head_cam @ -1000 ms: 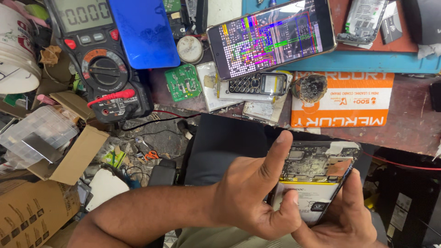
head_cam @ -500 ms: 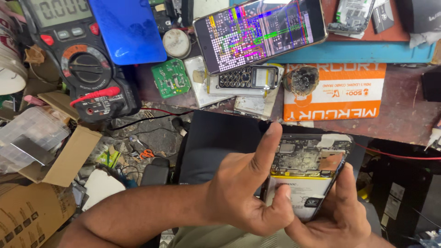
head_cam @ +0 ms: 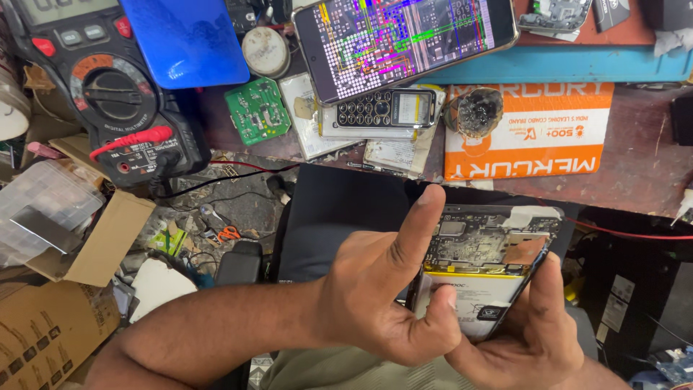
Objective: The person holds a disassembled smartphone and points at its exposed board, then sets it on the bench and uses multimeter probes to touch points on the board while reading the connected multimeter, probing the board repeatedly.
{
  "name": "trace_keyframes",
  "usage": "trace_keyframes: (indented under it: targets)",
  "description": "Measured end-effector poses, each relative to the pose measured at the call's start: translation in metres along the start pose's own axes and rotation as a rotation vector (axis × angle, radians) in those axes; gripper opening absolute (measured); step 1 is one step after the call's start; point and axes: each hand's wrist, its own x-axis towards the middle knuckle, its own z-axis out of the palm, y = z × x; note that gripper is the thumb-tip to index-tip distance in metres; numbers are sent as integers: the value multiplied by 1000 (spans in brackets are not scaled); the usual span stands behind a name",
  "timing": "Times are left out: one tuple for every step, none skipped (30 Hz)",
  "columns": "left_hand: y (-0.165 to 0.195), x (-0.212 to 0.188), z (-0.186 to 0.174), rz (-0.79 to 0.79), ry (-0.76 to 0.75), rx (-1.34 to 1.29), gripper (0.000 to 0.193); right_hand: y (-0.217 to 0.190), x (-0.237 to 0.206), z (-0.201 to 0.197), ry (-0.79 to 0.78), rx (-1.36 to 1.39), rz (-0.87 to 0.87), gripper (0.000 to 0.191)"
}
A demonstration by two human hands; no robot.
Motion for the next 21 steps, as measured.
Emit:
trace_keyframes:
  targets:
    - [0, 0, 0, 1, -1, -3, 78, 1, 0, 0, 10, -2, 0, 106]
    - [-1, 0, 0, 0, -4, -10, 78, 1, -1, 0, 21, -4, 1, 106]
    - [-1, 0, 0, -2, -6, -15, 79, 1, -1, 0, 31, -7, 2, 106]
    - [-1, 0, 1, -5, -9, -20, 79, 1, -2, 1, 38, -15, 9, 106]
    - [-1, 0, 0, -7, -10, -22, 79, 1, -2, 2, 45, -22, 13, 106]
    - [-1, 0, 1, -9, -13, -23, 79, 1, -2, 2, 52, -31, 17, 107]
    - [-2, 0, 1, -11, -15, -24, 79, 1, -1, 2, 58, -24, 19, 107]
    - [-2, 0, 2, -15, -17, -24, 79, 0, 0, 2, 64, -17, 21, 107]
    - [-2, 0, 1, -15, -20, -26, 79, 0, 1, 2, 70, -10, 19, 107]
    - [-3, 0, 1, -15, -22, -28, 79, 0, 2, 1, 57, -10, 16, 108]
    - [-3, 0, 1, -13, -26, -33, 79, 0, 2, 0, 44, -11, 13, 109]
    - [-3, 0, 1, -15, -27, -37, 79, -1, 3, -1, 31, -11, 11, 110]
    - [-3, 0, 1, -16, -28, -40, 79, -1, 3, -2, 22, -13, 16, 110]
    - [-3, 0, 1, -20, -28, -40, 79, -1, 3, -3, 13, -14, 21, 110]
    - [-2, -1, 1, -23, -28, -40, 79, -1, 3, -3, 5, -15, 25, 110]
    - [-2, -1, 1, -25, -29, -39, 79, -1, 2, -4, 6, -21, 27, 111]
    - [-2, -1, 1, -26, -30, -38, 79, 0, 2, -4, 8, -27, 28, 111]
    - [-3, -1, 1, -25, -31, -37, 79, 0, 1, -4, 10, -34, 29, 111]
    - [-3, -1, 1, -23, -32, -36, 80, 1, 1, -4, 13, -31, 32, 111]
    - [-3, 0, 1, -22, -32, -35, 80, 1, 1, -3, 15, -27, 35, 111]
    - [-3, 0, 2, -19, -32, -33, 80, 1, 0, -3, 17, -22, 38, 110]
